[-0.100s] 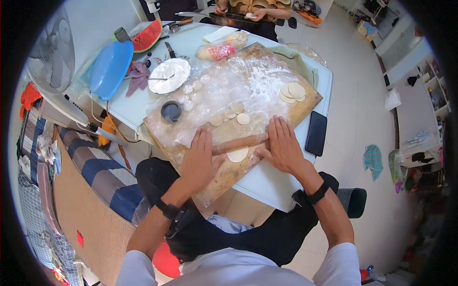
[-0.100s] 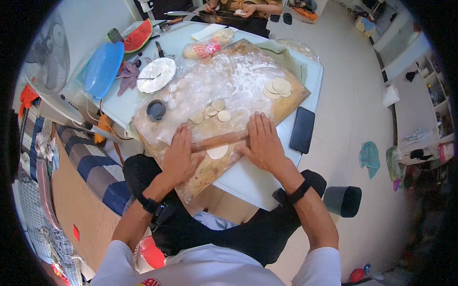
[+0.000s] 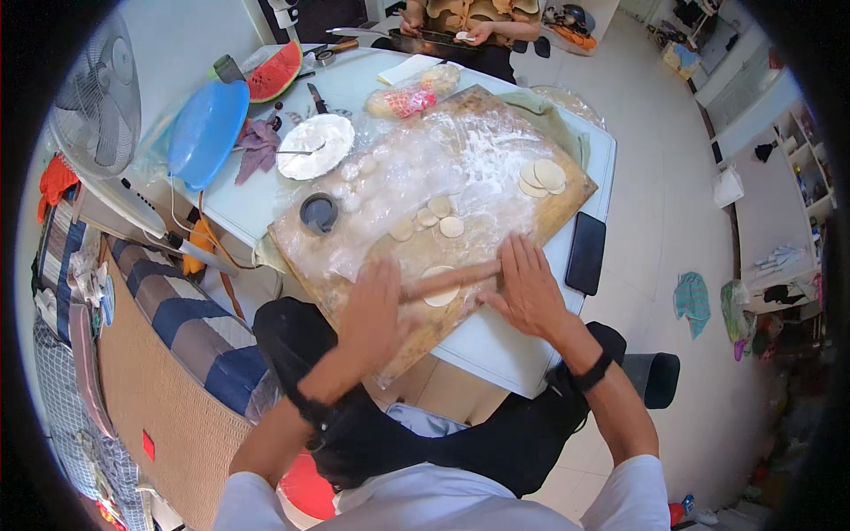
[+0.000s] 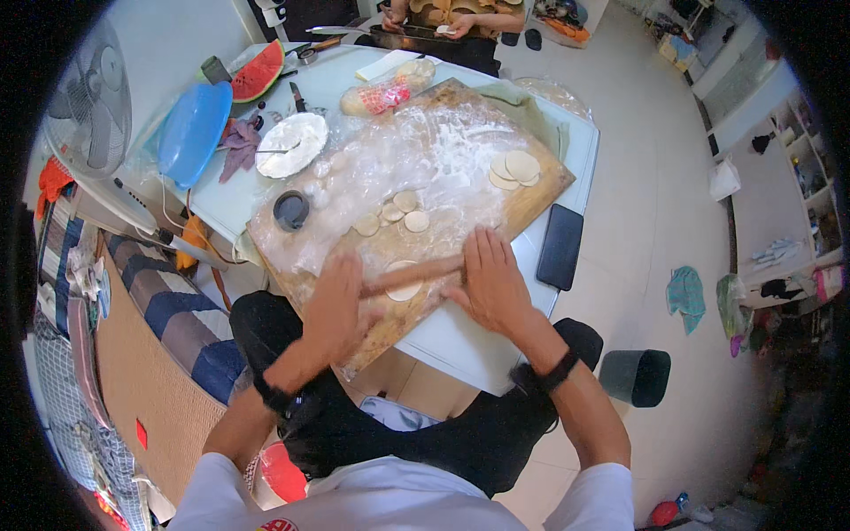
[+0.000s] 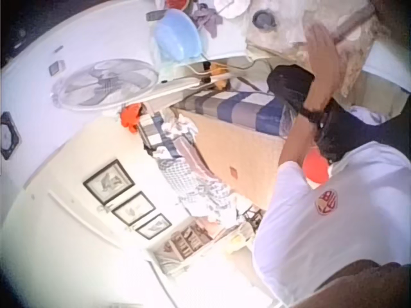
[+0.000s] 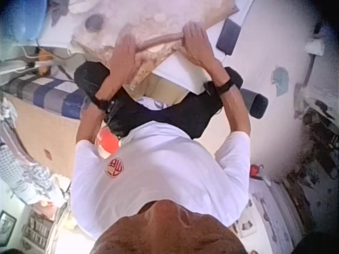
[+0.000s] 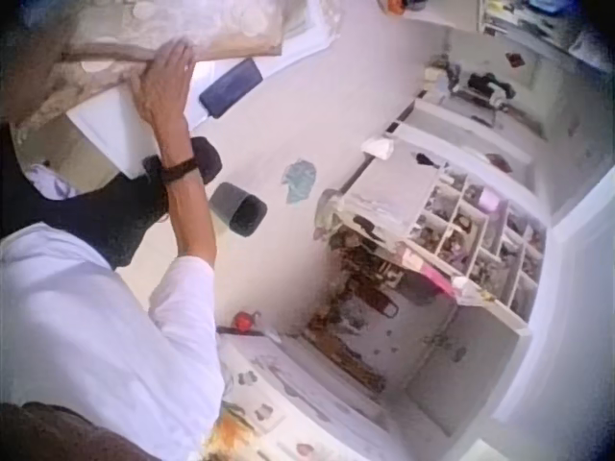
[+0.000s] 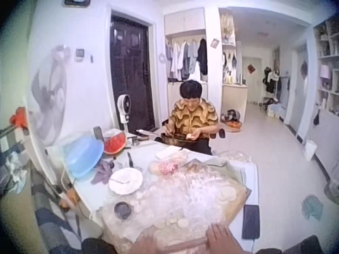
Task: Rolling out dough circles and preparing dumplings on a wooden board at a table.
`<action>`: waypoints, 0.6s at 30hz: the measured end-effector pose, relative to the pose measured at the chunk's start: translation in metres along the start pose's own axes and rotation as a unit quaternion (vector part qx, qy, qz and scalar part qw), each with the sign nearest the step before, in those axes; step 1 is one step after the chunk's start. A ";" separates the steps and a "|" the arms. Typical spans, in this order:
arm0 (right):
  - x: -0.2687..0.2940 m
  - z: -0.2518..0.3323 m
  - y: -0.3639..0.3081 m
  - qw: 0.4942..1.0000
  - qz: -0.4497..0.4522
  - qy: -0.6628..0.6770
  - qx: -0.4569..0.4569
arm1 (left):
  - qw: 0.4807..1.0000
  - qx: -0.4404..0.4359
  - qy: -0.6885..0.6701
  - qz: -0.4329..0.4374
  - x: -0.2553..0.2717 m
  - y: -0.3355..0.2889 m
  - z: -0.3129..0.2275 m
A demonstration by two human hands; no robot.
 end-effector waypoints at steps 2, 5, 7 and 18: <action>0.003 0.004 -0.016 1.000 0.015 -0.006 0.010 | 0.999 -0.002 -0.014 0.034 0.001 -0.019 -0.015; 0.010 0.011 -0.031 1.000 0.007 -0.015 0.019 | 0.999 -0.005 -0.029 0.046 0.002 -0.024 -0.022; 0.006 0.002 -0.010 1.000 -0.008 -0.011 0.003 | 1.000 -0.008 -0.027 0.009 0.003 0.005 -0.008; 0.009 0.006 -0.018 0.999 -0.028 -0.012 0.020 | 1.000 -0.008 -0.002 0.010 0.005 0.002 -0.006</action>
Point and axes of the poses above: each hand's wrist, its own y-axis towards the middle knuckle, its own x-axis out of the back of the hand, z = x × y, the point moved 6 cm from there along y, towards the middle knuckle, and after that the axes turned 2 degrees about -x, right-handed, at the moved point
